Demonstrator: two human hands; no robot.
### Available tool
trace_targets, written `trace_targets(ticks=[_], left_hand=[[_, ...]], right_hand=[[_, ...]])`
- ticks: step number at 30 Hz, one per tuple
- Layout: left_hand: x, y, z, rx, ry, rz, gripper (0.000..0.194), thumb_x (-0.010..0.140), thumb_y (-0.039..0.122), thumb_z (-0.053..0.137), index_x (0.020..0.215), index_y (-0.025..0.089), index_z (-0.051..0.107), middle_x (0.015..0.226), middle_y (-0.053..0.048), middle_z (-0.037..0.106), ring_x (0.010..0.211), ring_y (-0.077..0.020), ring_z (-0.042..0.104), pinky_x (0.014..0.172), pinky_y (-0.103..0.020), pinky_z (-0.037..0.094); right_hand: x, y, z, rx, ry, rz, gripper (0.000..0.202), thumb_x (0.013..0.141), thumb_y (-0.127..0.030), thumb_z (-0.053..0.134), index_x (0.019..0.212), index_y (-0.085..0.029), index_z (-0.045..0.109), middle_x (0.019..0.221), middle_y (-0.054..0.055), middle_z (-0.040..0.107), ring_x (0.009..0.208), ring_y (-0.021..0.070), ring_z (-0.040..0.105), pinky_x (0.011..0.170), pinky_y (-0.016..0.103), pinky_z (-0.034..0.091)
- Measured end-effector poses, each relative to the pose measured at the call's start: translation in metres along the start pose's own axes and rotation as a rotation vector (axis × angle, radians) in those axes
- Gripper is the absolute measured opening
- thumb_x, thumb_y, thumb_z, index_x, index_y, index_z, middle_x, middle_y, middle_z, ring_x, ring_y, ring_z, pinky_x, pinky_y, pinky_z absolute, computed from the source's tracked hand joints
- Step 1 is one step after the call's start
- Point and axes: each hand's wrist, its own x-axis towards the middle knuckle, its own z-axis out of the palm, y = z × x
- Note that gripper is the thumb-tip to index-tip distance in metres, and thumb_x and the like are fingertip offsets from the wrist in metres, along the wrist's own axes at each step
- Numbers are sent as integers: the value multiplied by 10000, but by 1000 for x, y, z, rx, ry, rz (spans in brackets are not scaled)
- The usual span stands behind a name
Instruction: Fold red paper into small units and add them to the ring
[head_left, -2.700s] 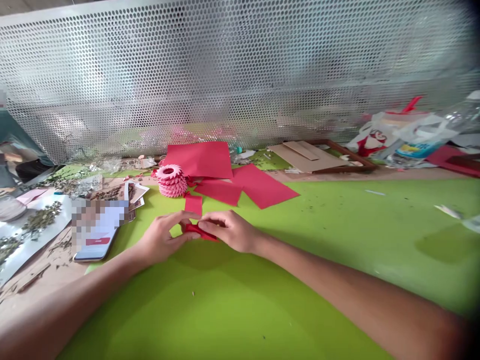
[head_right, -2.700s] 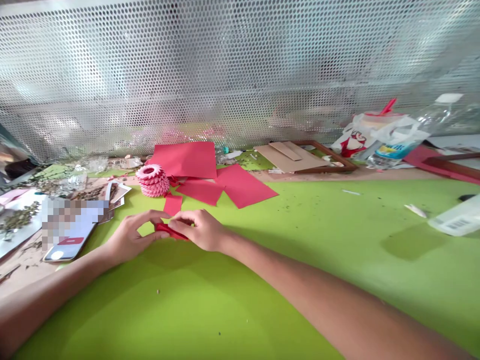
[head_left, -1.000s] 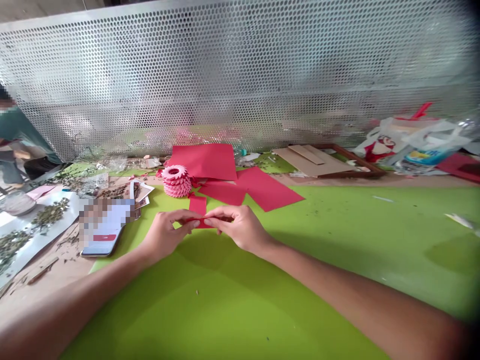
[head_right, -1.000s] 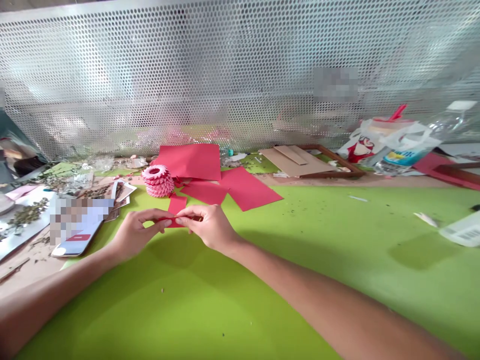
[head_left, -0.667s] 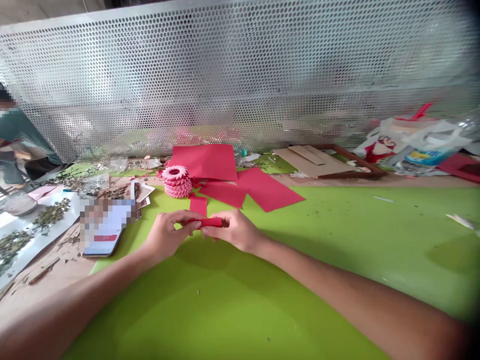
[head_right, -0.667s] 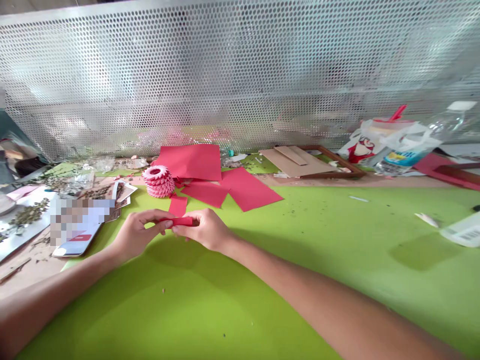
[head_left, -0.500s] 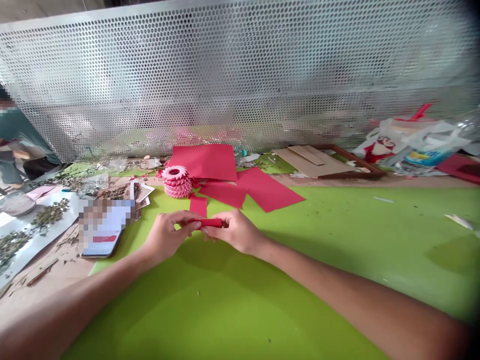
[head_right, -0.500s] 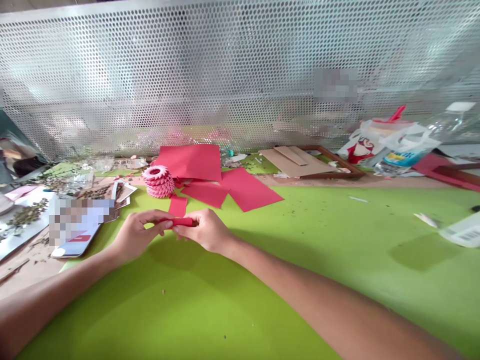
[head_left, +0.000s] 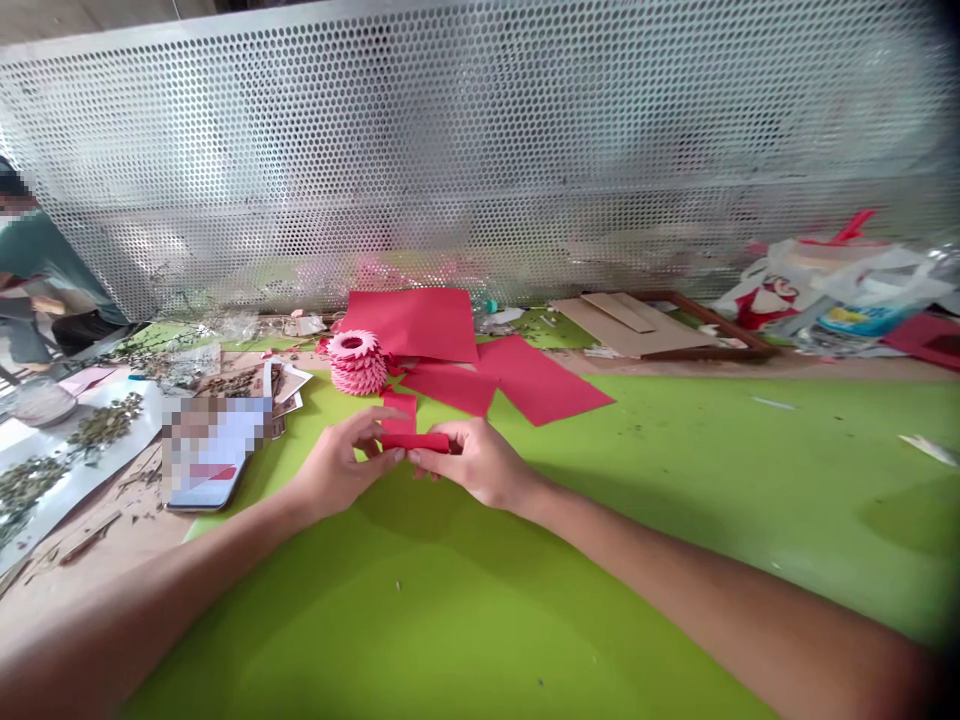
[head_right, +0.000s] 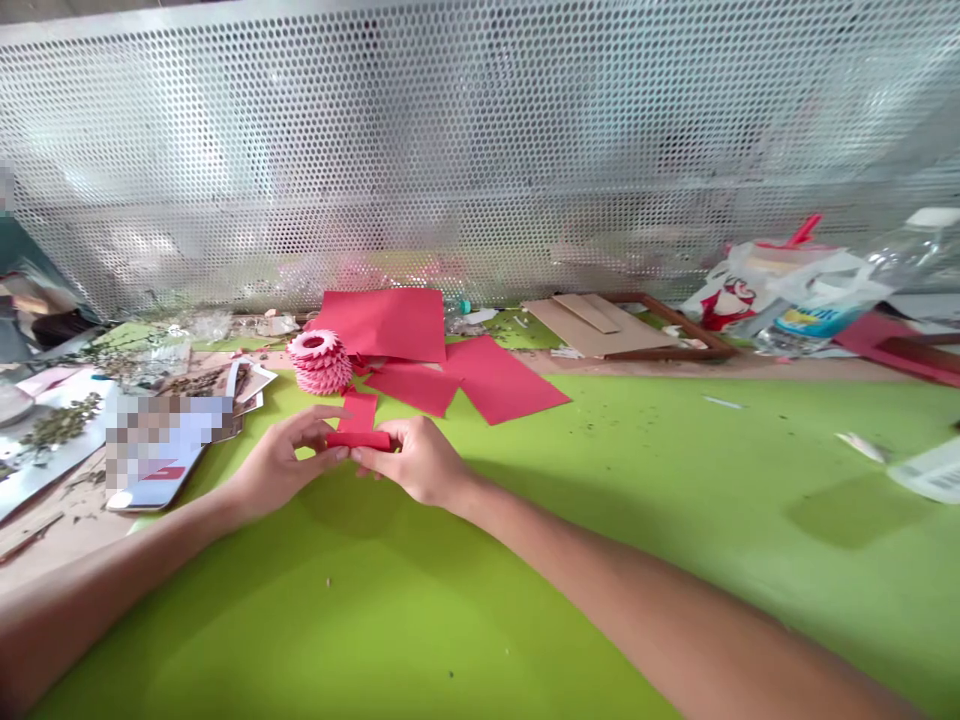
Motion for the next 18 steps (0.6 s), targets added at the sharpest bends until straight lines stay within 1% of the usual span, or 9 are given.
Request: trace_targets(ticks=[3, 7, 9, 11, 12, 14, 15, 16, 18], left_hand=[[3, -4, -5, 58, 42, -24, 416, 833, 305, 667, 1221, 178, 590, 816, -21, 701, 676, -142, 605, 651, -252, 479], [7, -12, -16, 65, 98, -55, 453, 842, 347, 660, 1252, 178, 568, 843, -33, 692, 704, -151, 612, 664, -261, 482], [7, -13, -18, 47, 92, -78, 489, 856, 386, 645, 1282, 171, 540, 891, -48, 689, 688, -144, 601, 623, -251, 473], [6, -9, -16, 44, 39, -91, 501, 873, 429, 625, 1291, 169, 534, 918, -54, 685, 650, -129, 579, 571, -232, 447], [6, -6, -14, 55, -4, -90, 456, 886, 443, 608, 1245, 165, 569, 902, -51, 686, 632, -122, 567, 550, -222, 429], [3, 0, -9, 97, -107, -75, 340, 914, 446, 568, 1049, 147, 658, 806, -37, 683, 593, -113, 545, 521, -210, 390], [2, 2, -6, 120, -146, -66, 327, 925, 440, 547, 943, 140, 677, 751, -31, 675, 571, -109, 534, 507, -208, 372], [1, 4, -5, 141, -168, -60, 339, 934, 432, 532, 858, 135, 679, 706, -26, 666, 551, -106, 525, 497, -208, 357], [0, 6, -4, 167, -164, -59, 360, 936, 415, 524, 774, 131, 675, 658, -20, 651, 524, -103, 514, 490, -211, 344]], right_hand=[[1, -1, -3, -2, 15, -1, 338, 804, -465, 705, 733, -135, 732, 683, 53, 705, 554, 132, 557, 495, 242, 368], [2, -2, -11, -41, 89, 2, 307, 814, -422, 684, 707, -138, 735, 671, 57, 701, 563, 134, 561, 510, 240, 373], [2, -1, -12, -60, 107, -1, 301, 815, -413, 677, 707, -138, 736, 656, 51, 685, 542, 124, 532, 494, 239, 348], [2, 0, -11, -53, 90, -1, 299, 817, -414, 672, 734, -135, 738, 640, 39, 665, 515, 113, 494, 473, 239, 319], [1, 0, -9, -46, 76, -3, 298, 818, -413, 669, 742, -133, 735, 629, 32, 650, 503, 107, 475, 464, 238, 304], [0, 0, -6, -40, 52, -14, 296, 821, -407, 666, 736, -128, 719, 603, 14, 612, 489, 96, 444, 454, 234, 284], [0, 0, -5, -39, 46, -24, 294, 821, -401, 665, 728, -126, 711, 593, 7, 593, 488, 93, 435, 454, 232, 279], [-1, 0, -4, -38, 43, -34, 292, 822, -397, 665, 722, -125, 705, 586, 1, 578, 489, 90, 432, 456, 230, 278], [0, -1, -3, -32, 39, -45, 293, 822, -395, 667, 718, -123, 702, 580, -7, 563, 493, 85, 428, 460, 225, 279]])
